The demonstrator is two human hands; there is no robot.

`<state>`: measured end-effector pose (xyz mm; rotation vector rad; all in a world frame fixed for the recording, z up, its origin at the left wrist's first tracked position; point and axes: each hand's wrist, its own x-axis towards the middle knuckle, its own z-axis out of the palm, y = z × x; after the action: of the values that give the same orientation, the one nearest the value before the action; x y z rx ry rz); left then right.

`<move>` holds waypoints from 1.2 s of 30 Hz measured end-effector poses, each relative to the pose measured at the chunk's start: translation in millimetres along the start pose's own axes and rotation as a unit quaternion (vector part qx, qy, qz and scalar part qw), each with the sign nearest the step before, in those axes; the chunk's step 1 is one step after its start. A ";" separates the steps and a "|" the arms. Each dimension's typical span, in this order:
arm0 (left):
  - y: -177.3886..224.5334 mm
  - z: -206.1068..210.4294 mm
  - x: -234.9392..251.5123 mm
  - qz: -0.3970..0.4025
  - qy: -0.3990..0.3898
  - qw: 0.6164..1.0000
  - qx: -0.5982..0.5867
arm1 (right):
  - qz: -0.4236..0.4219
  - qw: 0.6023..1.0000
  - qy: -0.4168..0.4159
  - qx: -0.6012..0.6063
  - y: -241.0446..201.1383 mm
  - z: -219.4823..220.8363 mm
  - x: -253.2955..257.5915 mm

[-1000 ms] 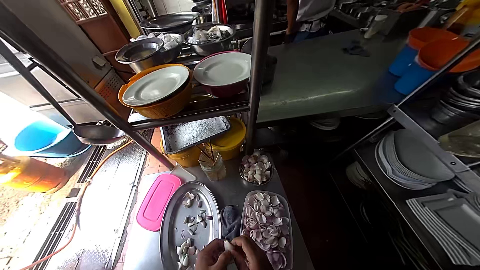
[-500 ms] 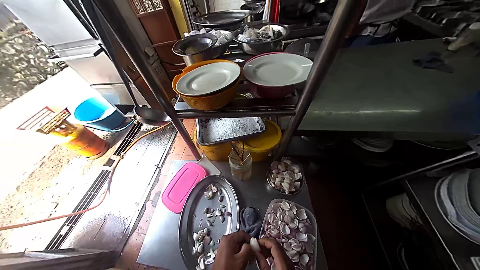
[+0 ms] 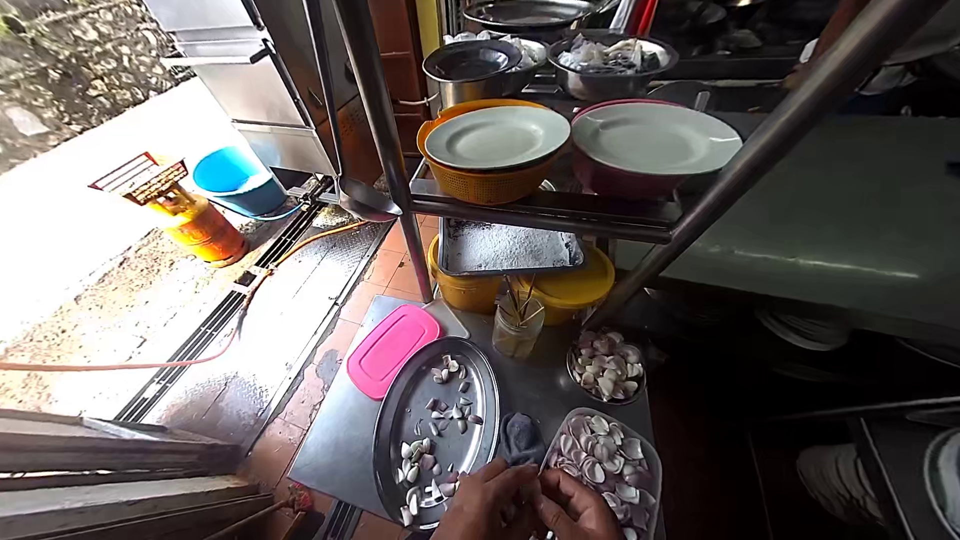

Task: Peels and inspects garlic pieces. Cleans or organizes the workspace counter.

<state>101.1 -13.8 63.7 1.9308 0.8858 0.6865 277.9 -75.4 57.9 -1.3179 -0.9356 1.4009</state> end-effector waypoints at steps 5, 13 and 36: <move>-11.1 -9.3 -3.2 0.034 -0.052 0.997 -0.046 | 0.032 0.997 -0.016 -0.075 -8.4 5.4 -2.3; -27.7 -28.9 1.8 -0.039 -0.099 0.980 -0.168 | 0.028 0.998 0.051 -0.024 -4.8 22.6 -6.8; -18.4 2.9 -20.3 0.009 -0.062 0.997 0.036 | 0.058 0.943 0.102 -0.310 -8.3 42.8 -7.4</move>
<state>85.5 -24.7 43.8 2.0232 0.8266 0.5440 236.4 -77.2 73.0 -1.9727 -1.2254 1.0551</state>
